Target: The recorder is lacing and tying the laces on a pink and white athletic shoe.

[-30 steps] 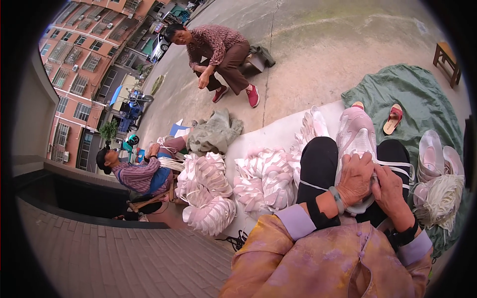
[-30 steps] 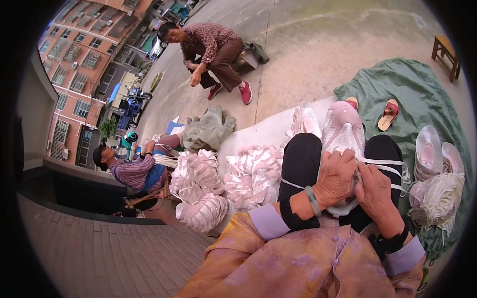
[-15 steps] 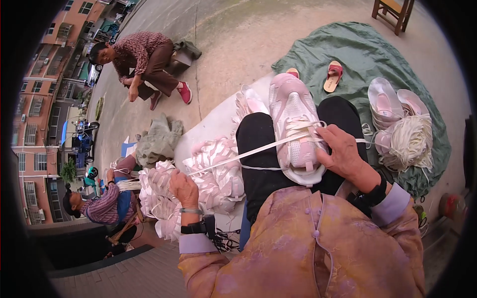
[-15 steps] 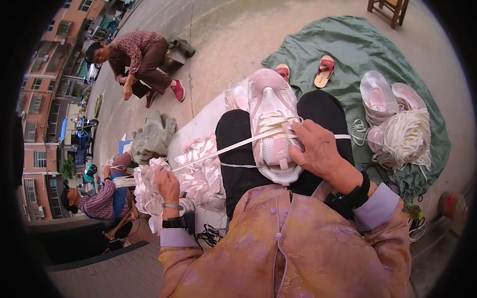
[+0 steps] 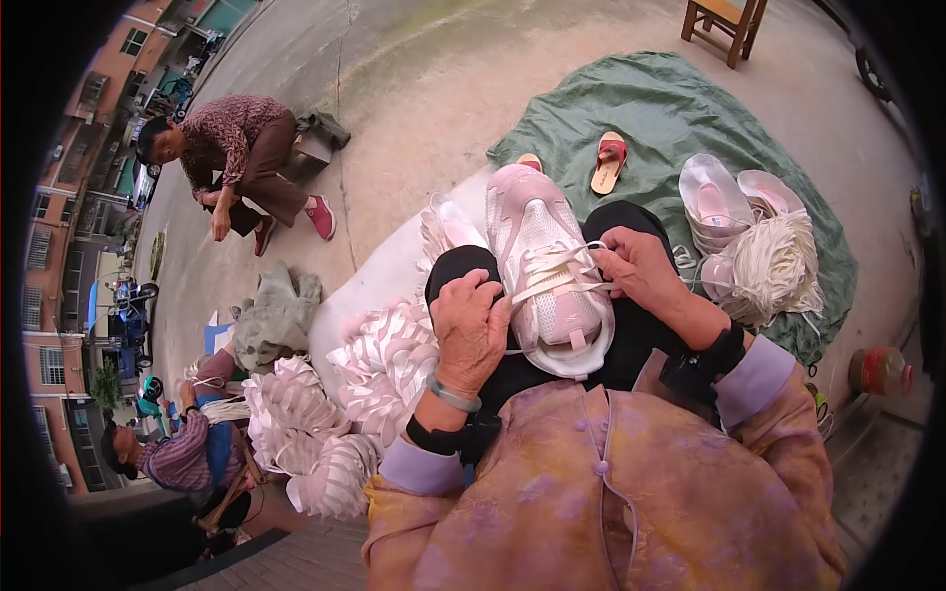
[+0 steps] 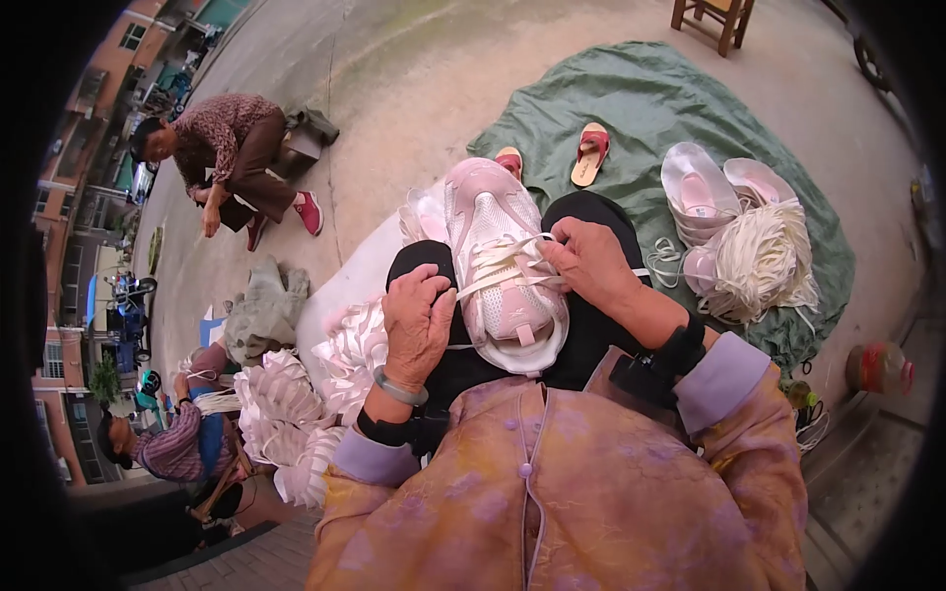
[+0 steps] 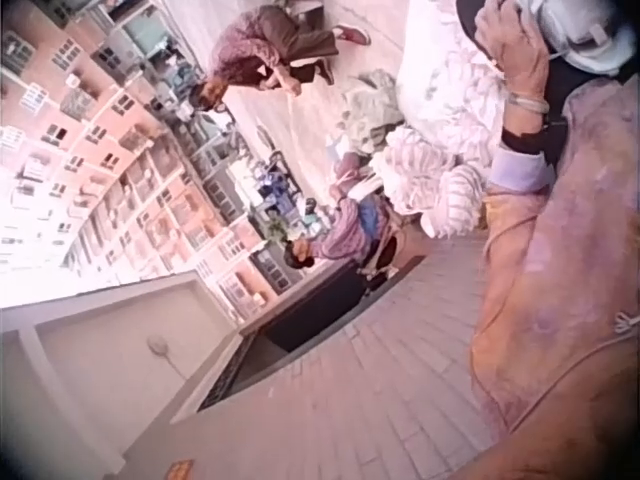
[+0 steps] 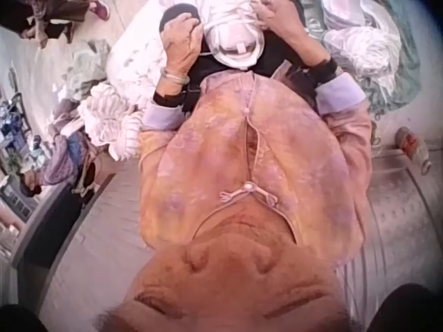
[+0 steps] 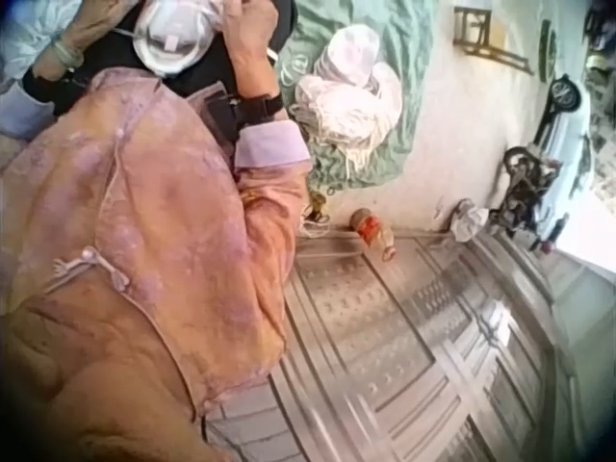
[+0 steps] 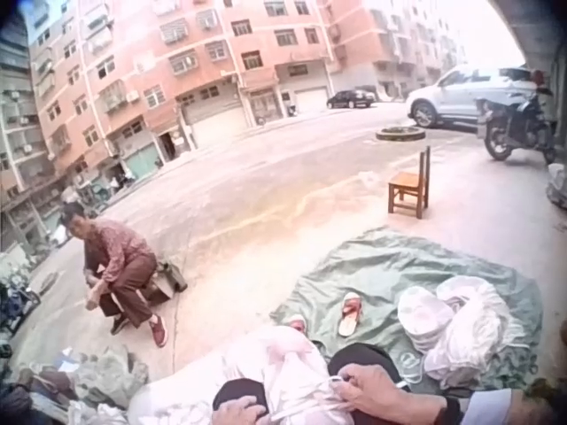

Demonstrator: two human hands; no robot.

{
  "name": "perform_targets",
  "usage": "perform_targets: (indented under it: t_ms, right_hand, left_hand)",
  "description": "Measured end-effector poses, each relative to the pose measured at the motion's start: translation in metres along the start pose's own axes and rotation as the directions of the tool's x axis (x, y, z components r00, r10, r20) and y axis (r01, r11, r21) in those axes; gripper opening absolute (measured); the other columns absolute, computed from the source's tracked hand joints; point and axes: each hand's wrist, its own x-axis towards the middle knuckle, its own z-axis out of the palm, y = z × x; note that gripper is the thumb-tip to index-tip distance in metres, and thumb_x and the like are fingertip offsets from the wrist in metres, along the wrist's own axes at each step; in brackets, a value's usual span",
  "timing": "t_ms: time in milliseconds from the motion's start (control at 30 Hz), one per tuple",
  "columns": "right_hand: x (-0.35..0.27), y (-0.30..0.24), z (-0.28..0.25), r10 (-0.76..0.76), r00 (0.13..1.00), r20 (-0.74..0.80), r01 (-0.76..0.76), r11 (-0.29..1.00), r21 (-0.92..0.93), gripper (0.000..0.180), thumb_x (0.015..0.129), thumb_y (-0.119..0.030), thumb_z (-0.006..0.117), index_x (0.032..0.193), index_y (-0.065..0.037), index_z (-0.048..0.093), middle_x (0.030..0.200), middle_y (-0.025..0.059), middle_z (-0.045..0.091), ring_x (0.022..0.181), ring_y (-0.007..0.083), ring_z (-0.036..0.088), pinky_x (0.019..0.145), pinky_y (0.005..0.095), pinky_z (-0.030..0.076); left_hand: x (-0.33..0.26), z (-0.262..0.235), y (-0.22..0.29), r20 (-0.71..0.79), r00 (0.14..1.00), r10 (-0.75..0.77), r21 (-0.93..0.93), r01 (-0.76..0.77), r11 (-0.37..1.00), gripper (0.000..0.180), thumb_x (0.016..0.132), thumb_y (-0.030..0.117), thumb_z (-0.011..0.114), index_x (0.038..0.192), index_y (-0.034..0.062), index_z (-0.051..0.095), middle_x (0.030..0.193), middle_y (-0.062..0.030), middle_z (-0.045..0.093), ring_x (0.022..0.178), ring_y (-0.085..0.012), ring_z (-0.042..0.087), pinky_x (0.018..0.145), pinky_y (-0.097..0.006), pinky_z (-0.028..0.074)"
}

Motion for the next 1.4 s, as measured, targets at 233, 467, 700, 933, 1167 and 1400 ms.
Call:
perform_targets:
  t_ms: [233, 467, 700, 933, 1167, 1400]
  right_hand:
    - [0.007, -0.015, 0.004, 0.073, 0.994, 0.083, -0.094, 0.955, 0.282, 0.017, 0.091, -0.017, 0.054, 0.097, -0.004, 0.063, 0.078, -0.0023, 0.061, 0.065, 0.0030, 0.053, 0.059, 0.0185, 0.044]
    - [0.019, -0.003, -0.001, 0.053, 0.984, 0.172, -0.126, 0.886, 0.446, 0.021, 0.089, -0.023, 0.058, 0.089, -0.003, 0.065, 0.073, -0.0003, 0.061, 0.063, 0.0053, 0.052, 0.061, 0.0209, 0.041]
    - [0.013, -0.002, -0.008, 0.033, 0.966, 0.257, -0.134, 0.912, 0.387, 0.031, 0.091, -0.032, 0.055, 0.081, -0.004, 0.063, 0.075, 0.0003, 0.060, 0.071, 0.0073, 0.053, 0.068, 0.0228, 0.041]
    - [0.006, 0.006, -0.003, 0.013, 0.982, 0.186, -0.086, 0.917, 0.388, 0.031, 0.092, -0.032, 0.053, 0.088, -0.004, 0.065, 0.088, 0.0023, 0.063, 0.082, 0.0097, 0.055, 0.078, 0.0236, 0.043]
    - [0.011, 0.011, -0.008, -0.002, 0.983, 0.184, -0.060, 0.941, 0.334, 0.027, 0.093, -0.027, 0.052, 0.091, -0.003, 0.065, 0.087, 0.0006, 0.062, 0.081, 0.0087, 0.054, 0.076, 0.0248, 0.044]
    - [0.008, -0.035, 0.033, -0.754, 0.651, 0.091, 0.734, 0.594, -0.329, 0.026, 0.092, -0.027, 0.050, 0.091, -0.003, 0.060, 0.072, 0.0079, 0.059, 0.068, 0.0179, 0.057, 0.064, 0.0309, 0.044]
  left_hand:
    - [0.006, 0.011, 0.009, 0.048, 0.998, 0.049, 0.022, -0.050, 0.999, 0.013, 0.080, 0.017, 0.061, 0.082, 0.0047, 0.058, 0.094, -0.0086, 0.058, 0.088, -0.0268, 0.053, 0.076, -0.037, 0.036]
    - [0.010, 0.008, 0.013, 0.042, 0.999, 0.013, -0.283, 0.000, 0.959, 0.008, 0.077, 0.002, 0.061, 0.076, 0.0003, 0.053, 0.074, -0.0108, 0.052, 0.065, -0.0271, 0.052, 0.058, -0.033, 0.041]
    - [-0.002, -0.007, 0.025, 0.166, 0.985, 0.049, -0.405, 0.023, 0.914, 0.007, 0.079, 0.000, 0.060, 0.075, -0.0004, 0.053, 0.068, -0.0107, 0.050, 0.058, -0.0235, 0.051, 0.054, -0.031, 0.041]
    - [-0.016, -0.074, 0.016, 0.418, 0.907, 0.060, -0.485, 0.167, 0.858, 0.009, 0.079, 0.001, 0.058, 0.073, 0.0000, 0.051, 0.065, -0.0085, 0.047, 0.057, -0.0208, 0.048, 0.052, -0.030, 0.038]
    - [-0.038, -0.113, 0.001, 0.543, 0.839, 0.033, -0.492, 0.286, 0.823, 0.013, 0.082, 0.004, 0.060, 0.072, -0.0002, 0.053, 0.063, -0.0060, 0.048, 0.054, -0.0137, 0.045, 0.049, -0.027, 0.036]
    - [-0.012, -0.130, 0.042, 0.443, 0.896, 0.030, -0.494, 0.216, 0.842, 0.017, 0.082, 0.010, 0.065, 0.071, 0.0008, 0.056, 0.058, -0.0070, 0.048, 0.048, -0.0161, 0.044, 0.046, -0.028, 0.035]
